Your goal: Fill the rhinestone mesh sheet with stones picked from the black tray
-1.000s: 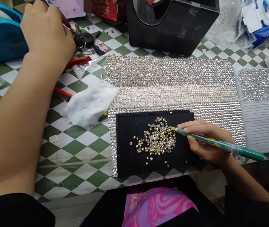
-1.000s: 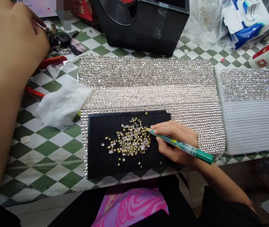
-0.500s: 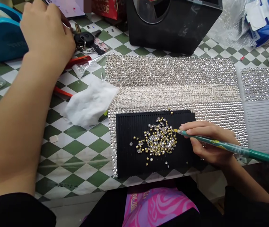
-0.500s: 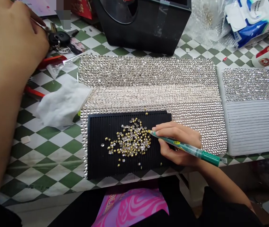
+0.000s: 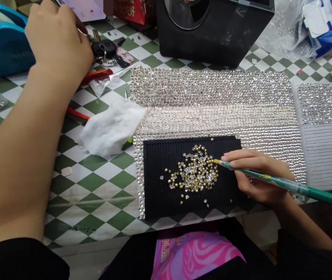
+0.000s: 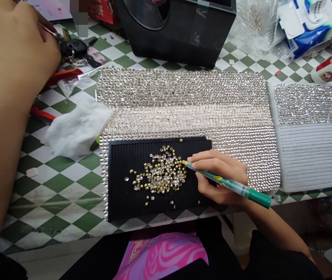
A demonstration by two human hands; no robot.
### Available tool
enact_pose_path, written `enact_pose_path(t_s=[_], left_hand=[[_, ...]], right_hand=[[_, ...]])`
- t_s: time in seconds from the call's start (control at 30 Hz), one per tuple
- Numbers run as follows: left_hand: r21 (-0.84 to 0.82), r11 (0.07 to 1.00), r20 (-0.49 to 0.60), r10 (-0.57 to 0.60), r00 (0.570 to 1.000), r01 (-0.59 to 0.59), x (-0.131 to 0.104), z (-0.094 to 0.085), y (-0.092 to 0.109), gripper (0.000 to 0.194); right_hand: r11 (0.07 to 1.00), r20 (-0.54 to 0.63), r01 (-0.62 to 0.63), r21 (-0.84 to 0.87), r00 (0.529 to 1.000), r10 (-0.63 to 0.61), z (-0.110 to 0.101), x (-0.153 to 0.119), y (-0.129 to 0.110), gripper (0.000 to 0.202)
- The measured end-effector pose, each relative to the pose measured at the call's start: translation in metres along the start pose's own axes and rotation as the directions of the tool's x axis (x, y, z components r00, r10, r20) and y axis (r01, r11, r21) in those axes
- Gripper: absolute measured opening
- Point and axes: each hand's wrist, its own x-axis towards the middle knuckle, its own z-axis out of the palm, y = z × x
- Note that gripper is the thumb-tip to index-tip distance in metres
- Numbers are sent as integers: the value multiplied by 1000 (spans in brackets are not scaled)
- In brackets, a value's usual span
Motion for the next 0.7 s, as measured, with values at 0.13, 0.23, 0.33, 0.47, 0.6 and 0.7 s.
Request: enact_pose_path(t_s=[0.13, 0.23, 0.33, 0.47, 0.6, 0.7], left_hand=[[25, 1000, 4, 4, 1000, -4, -2, -2, 2, 59], [25, 1000, 4, 12, 1000, -12, -2, -2, 2, 59], [19, 1000, 3, 15, 1000, -15, -1, -1, 1, 57], [18, 1000, 1, 10, 1000, -10, -1, 0, 0, 56], [27, 1000, -2, 14, 1000, -14, 1, 1, 1, 59], [31, 999, 0, 14, 1000, -14, 3, 3, 0, 60]], right_hand=[[1000, -13, -11, -1, 1000, 11, 0, -3, 1, 29], [999, -10, -21, 40, 1000, 21, 0, -4, 3, 32], [998, -16, -17, 61, 1000, 18, -1, -4, 4, 33], [1000, -4, -12, 10, 1000, 12, 0, -4, 4, 33], [993, -72, -21, 117, 997, 30, 0, -5, 2, 38], [979, -344, -88, 184, 927, 149, -11, 0, 10, 30]])
